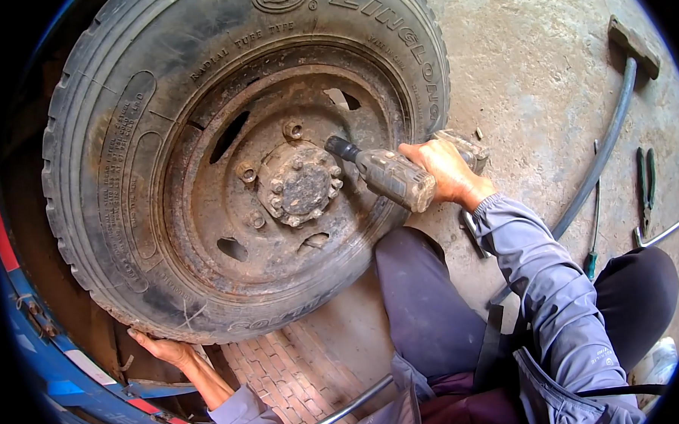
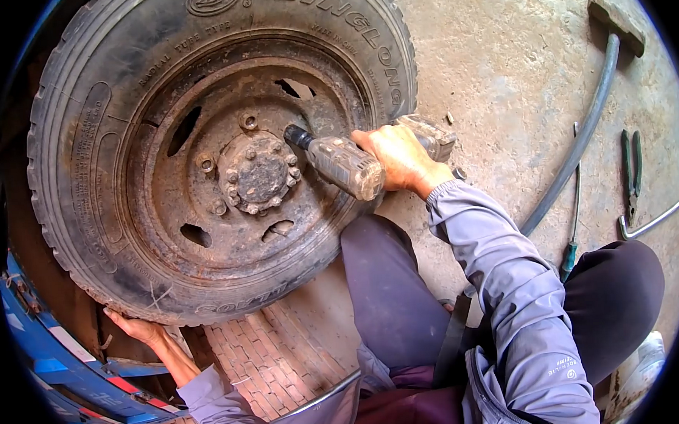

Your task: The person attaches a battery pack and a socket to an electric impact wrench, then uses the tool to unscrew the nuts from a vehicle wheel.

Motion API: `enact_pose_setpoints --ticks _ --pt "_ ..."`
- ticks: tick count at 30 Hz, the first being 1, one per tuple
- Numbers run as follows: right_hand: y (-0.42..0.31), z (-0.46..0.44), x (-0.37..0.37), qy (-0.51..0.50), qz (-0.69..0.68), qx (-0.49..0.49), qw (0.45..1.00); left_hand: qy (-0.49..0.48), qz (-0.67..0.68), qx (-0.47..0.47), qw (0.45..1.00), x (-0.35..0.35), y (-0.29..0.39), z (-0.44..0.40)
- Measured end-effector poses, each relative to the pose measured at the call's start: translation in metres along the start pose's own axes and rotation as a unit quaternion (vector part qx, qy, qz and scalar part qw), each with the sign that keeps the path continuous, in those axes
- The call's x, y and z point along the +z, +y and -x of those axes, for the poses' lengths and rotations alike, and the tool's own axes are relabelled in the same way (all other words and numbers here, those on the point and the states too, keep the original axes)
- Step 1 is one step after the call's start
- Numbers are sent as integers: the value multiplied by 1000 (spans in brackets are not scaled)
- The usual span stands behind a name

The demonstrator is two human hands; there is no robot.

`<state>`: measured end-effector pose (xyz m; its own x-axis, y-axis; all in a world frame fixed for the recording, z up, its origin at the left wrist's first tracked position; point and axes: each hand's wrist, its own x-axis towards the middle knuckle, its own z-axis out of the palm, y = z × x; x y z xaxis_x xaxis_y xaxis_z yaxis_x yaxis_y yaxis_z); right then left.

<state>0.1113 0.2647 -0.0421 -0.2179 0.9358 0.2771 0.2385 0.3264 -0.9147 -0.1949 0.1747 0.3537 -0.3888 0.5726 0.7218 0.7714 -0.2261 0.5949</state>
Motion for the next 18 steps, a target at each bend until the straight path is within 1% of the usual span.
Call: enact_pose_setpoints --ticks 9,18 --pt "-1 0 0 -3 -4 6 1000 -11 1 -13 1000 -1 1 -1" --pt "-2 0 0 -4 -7 8 1000 5 -8 2 1000 -3 -3 -3"
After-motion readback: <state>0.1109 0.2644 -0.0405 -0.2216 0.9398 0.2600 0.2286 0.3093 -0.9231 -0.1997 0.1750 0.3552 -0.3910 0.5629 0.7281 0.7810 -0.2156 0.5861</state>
